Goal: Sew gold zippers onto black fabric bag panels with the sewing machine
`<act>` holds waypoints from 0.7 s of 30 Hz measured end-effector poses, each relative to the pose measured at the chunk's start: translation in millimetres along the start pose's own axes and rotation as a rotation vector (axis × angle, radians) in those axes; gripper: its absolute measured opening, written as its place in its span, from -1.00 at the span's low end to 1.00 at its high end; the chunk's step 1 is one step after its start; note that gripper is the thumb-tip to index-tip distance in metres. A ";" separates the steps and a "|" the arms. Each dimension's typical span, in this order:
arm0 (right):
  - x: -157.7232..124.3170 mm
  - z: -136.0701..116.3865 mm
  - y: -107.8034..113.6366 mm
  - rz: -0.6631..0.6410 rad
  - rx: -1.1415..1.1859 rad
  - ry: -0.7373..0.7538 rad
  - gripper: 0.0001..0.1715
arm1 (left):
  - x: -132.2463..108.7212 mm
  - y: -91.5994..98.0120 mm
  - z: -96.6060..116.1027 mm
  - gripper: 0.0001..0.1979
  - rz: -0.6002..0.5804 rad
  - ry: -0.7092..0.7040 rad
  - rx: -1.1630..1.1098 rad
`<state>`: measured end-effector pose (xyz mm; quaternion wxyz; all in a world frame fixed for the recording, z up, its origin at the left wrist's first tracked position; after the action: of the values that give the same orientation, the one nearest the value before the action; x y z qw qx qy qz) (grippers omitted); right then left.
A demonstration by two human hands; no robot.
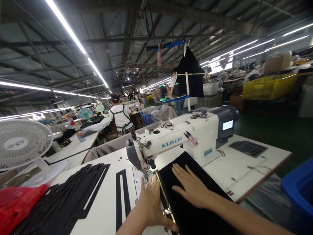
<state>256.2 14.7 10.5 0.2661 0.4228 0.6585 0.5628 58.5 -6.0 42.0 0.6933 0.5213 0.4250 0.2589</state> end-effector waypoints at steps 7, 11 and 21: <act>-5.8 30.8 8.5 0.092 -0.148 -0.212 -0.28 | -1.6 8.8 2.6 0.32 -0.094 0.008 -0.054; -16.1 -16.7 -8.7 0.085 -0.046 -0.010 -0.30 | -17.5 8.5 13.6 0.02 0.045 0.007 -0.090; -20.4 -20.3 -7.1 0.060 0.006 -0.032 -0.31 | -54.5 -10.0 47.7 -0.94 0.406 0.259 -0.315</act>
<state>247.8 -13.3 5.7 0.2587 0.4521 0.6428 0.5618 71.1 -76.9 54.5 0.6397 0.4443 0.3512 0.5197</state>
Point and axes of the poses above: each hand's wrist, its own x-axis towards the middle knuckle, its own y-axis out of the back of the hand, z = x × y, the point moved 2 cm from there along x, towards the middle knuckle, and after that the axes turned 7 degrees about -z, right-handed, at the moved point
